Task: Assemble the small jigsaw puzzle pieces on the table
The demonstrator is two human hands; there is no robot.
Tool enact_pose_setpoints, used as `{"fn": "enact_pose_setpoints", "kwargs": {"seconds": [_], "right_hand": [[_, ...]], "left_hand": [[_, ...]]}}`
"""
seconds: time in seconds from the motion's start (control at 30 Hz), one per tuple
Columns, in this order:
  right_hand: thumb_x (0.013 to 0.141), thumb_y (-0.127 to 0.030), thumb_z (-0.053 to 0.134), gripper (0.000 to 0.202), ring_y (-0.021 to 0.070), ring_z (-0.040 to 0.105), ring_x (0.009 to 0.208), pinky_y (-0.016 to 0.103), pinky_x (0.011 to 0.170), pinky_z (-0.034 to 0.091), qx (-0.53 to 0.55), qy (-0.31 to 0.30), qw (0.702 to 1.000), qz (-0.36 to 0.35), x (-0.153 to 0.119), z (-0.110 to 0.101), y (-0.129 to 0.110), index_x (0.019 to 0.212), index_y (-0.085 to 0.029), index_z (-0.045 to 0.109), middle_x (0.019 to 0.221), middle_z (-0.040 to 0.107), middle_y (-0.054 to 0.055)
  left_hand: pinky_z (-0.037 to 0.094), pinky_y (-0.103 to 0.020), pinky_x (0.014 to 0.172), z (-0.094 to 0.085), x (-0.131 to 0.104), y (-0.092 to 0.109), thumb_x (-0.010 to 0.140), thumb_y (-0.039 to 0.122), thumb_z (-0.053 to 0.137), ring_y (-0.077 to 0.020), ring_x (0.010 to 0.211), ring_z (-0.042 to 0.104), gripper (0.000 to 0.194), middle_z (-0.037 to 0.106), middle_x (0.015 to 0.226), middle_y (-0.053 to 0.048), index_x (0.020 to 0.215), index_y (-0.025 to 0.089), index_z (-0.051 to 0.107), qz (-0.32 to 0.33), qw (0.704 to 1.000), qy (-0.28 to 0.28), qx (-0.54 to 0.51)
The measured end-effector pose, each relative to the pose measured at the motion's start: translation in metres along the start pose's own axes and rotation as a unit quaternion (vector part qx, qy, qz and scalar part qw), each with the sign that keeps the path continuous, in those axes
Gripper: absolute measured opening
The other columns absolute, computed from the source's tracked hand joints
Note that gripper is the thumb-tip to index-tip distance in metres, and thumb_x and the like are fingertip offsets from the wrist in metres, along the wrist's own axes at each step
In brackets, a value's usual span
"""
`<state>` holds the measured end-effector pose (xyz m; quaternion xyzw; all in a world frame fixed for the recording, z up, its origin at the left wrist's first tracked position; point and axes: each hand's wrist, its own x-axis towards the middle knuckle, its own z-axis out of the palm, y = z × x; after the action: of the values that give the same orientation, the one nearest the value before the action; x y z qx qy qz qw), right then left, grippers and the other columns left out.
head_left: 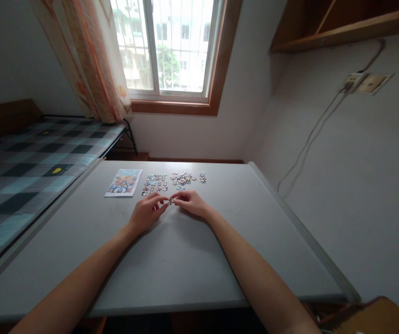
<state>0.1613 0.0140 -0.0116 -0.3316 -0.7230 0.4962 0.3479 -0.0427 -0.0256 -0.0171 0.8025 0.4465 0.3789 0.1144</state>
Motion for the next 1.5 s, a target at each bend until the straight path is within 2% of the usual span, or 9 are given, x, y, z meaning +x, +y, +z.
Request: {"fn": "enact_pose_setpoints", "kwargs": {"seconds": [0.07,0.3,1.5], "right_hand": [[0.076,-0.036,0.063,0.031,0.0122,0.054,0.067,0.024,0.062,0.042,0.002,-0.002,1.0,0.002,0.0,0.0003,0.0013,0.094,-0.012,0.07,0.075,0.065,0.004],[0.075,-0.037,0.064,0.027,0.012,0.052,0.064,0.024,0.061,0.04,-0.024,0.001,1.0,-0.001,0.0007,-0.0003,0.0041,0.078,-0.011,0.069,0.069,0.064,0.003],[0.075,-0.035,0.063,0.024,0.0119,0.052,0.064,0.024,0.061,0.041,-0.035,0.007,0.999,-0.001,0.0007,-0.0003,0.0058,0.075,-0.012,0.069,0.069,0.064,0.002]], "left_hand": [[0.047,-0.019,0.054,0.0,0.0003,0.0001,0.087,0.031,0.056,-0.0063,0.057,0.055,0.018,0.059,0.084,-0.001,0.096,0.02,0.066,-0.003,1.0,0.002,-0.001],[0.047,-0.018,0.054,0.0013,0.0005,-0.0012,0.086,0.031,0.057,-0.0057,0.056,0.054,0.017,0.058,0.083,0.0,0.095,0.02,0.066,0.0,1.0,0.003,0.005],[0.045,-0.019,0.055,0.002,0.0006,-0.0033,0.086,0.03,0.055,-0.0073,0.055,0.052,0.015,0.058,0.074,0.001,0.093,0.021,0.065,0.0,1.0,-0.02,-0.001]]}}
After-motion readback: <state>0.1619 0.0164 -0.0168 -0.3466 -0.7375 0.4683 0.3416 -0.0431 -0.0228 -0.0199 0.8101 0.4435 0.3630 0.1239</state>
